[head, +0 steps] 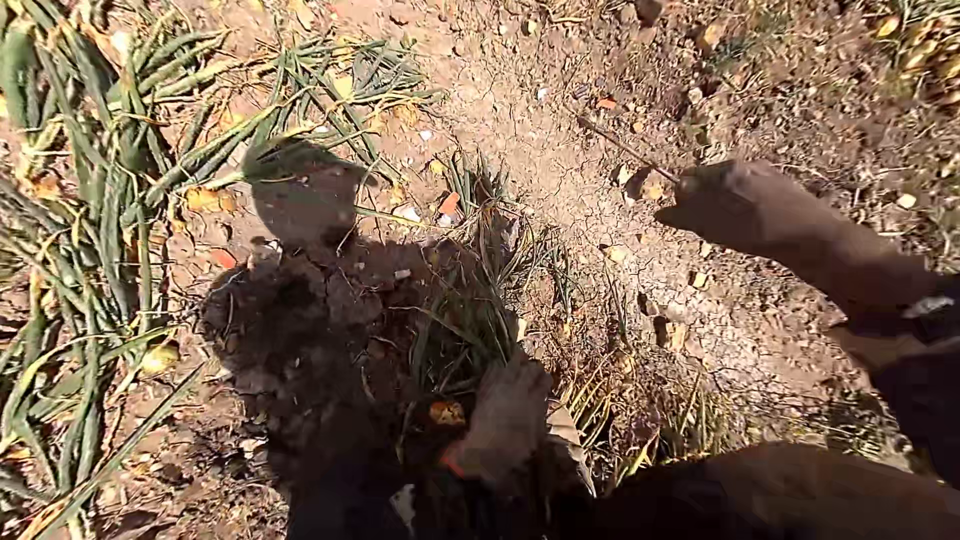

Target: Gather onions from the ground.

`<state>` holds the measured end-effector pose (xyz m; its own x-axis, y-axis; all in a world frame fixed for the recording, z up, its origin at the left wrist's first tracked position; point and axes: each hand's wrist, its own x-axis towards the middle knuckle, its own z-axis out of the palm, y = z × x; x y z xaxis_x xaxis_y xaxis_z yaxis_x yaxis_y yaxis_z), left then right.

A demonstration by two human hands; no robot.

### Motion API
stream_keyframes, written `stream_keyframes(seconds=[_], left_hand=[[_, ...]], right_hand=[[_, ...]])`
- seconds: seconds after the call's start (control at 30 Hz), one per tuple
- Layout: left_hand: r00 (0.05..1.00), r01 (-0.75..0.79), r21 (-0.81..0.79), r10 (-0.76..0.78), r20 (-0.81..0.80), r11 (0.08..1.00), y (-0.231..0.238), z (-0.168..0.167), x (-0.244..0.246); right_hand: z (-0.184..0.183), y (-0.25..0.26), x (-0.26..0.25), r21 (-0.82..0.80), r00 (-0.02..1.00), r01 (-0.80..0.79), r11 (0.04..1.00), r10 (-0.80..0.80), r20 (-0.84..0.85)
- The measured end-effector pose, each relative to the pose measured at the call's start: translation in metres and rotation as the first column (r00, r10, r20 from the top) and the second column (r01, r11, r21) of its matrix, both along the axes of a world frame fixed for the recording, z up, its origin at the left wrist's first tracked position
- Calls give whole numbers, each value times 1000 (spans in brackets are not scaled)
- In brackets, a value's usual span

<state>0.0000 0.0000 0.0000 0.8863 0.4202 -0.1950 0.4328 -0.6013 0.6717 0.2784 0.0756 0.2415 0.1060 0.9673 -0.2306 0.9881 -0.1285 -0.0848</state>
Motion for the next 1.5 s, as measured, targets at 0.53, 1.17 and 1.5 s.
stream_keyframes(seconds=[0.53, 1.17, 1.5], left_hand=[[808, -339, 319, 447, -383, 885, 54, -41, 7], [601, -795, 55, 796, -68, 604, 88, -35, 13], [581, -783, 69, 687, 437, 618, 109, 123, -32]], right_hand=[[-386, -139, 20, -269, 266, 712, 649, -604, -752], [-298, -118, -18, -288, 612, 412, 864, -497, -616], [-356, -15, 6, -222, 881, 47, 974, -146, -450]])
